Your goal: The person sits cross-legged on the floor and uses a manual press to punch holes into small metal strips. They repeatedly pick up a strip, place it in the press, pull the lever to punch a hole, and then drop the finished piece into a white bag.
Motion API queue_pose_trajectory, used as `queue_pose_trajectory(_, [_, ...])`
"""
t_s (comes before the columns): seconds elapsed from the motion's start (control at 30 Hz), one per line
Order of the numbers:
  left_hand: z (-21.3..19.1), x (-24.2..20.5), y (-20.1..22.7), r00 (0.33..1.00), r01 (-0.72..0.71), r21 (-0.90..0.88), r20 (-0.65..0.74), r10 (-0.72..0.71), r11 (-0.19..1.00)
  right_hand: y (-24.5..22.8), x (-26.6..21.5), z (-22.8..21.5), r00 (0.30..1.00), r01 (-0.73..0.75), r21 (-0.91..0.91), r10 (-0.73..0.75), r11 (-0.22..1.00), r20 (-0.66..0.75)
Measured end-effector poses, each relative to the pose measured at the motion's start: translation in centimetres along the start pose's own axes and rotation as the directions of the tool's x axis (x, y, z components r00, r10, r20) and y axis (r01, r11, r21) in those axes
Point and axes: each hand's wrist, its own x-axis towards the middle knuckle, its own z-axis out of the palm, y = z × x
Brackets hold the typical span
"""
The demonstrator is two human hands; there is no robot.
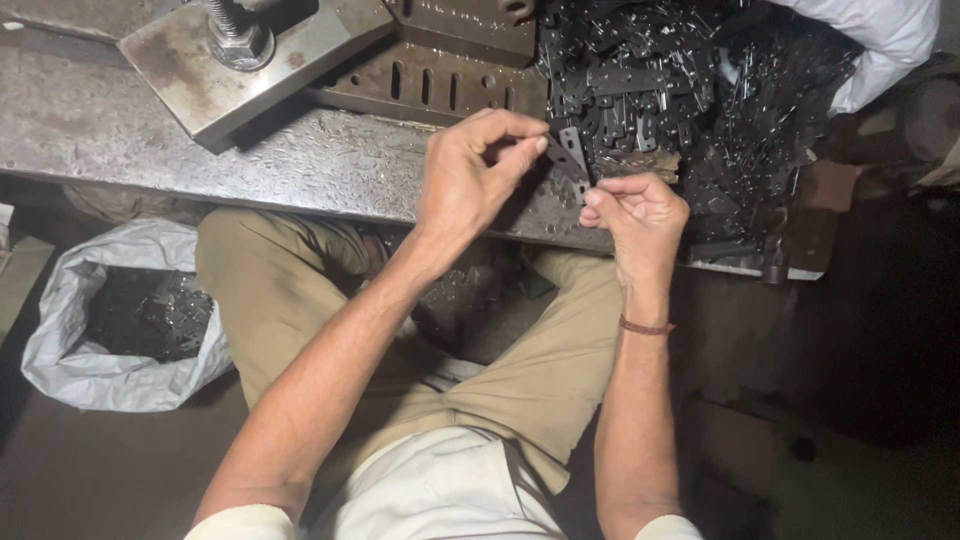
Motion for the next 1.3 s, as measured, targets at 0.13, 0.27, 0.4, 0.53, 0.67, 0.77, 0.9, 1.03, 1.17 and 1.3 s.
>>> queue_pose_trajectory(0.13, [-0.5, -0.2, -0.3, 0.979, 0.194, -0.167, -0.021, -0.200, 0.967, -1.6, -0.4, 1.2, 0.976, 0.199, -0.324, -0.217, 0.925, -0.022])
queue_pose_trajectory(0.27, [-1.1, -0.6, 0.4, 0.994, 0.107, -0.294, 0.045, -0.098, 0.950, -6.7, -0.8, 2.0, 0.989, -0.146, 0.105, 0.147, 0.984, -0.003])
queue_pose_trajectory(0.4, [-1.9, 0.0, 1.2, 0.994, -0.032, -0.327, 0.085, 0.063, 0.944, -8.4, 0.5, 3.2, 0.905, -0.324, 0.161, 0.256, 0.932, 0.339])
queue_pose_trajectory(0.53, [-3.2, -0.1, 1.2, 0.989, 0.121, -0.435, 0.129, -0.072, 0.892, -7.6, 0.4, 5.4, 0.983, 0.038, -0.045, -0.029, 0.998, 0.182])
queue_pose_trajectory(0.67, [-2.4, 0.3, 0.5, 0.983, 0.182, -0.497, 0.115, -0.144, 0.849, -7.4, -0.4, 8.4, 0.919, 0.375, -0.149, -0.346, 0.915, 0.188])
queue_pose_trajectory(0.77, [-3.2, 1.2, 0.4, 0.992, 0.125, -0.392, 0.063, -0.109, 0.911, -9.6, -0.2, 8.8, 0.955, 0.094, -0.025, -0.083, 0.995, 0.286])
queue_pose_trajectory(0.9, [-4.7, 2.0, 1.3, 0.977, -0.191, -0.121, 0.075, 0.201, 0.974, -11.4, 0.9, 8.5, 0.926, 0.091, -0.231, 0.003, 0.969, 0.379])
queue_pose_trajectory(1.03, [-5.5, 3.2, 2.4, 0.910, -0.389, -0.052, 0.137, 0.392, 0.920, -12.2, 2.4, 7.9, 0.896, 0.146, -0.388, 0.045, 0.910, 0.443])
queue_pose_trajectory(1.17, [-6.7, 3.0, 2.6, 0.806, -0.583, 0.203, 0.027, 0.591, 0.787, -12.5, 4.5, 7.6, 0.856, 0.313, -0.301, -0.130, 0.901, 0.501])
queue_pose_trajectory(1.3, [-7.6, 3.2, 1.4, 0.830, -0.535, 0.350, 0.047, 0.556, 0.769, -11.6, 8.4, 10.0, 0.920, 0.332, -0.224, -0.262, 0.916, 0.290])
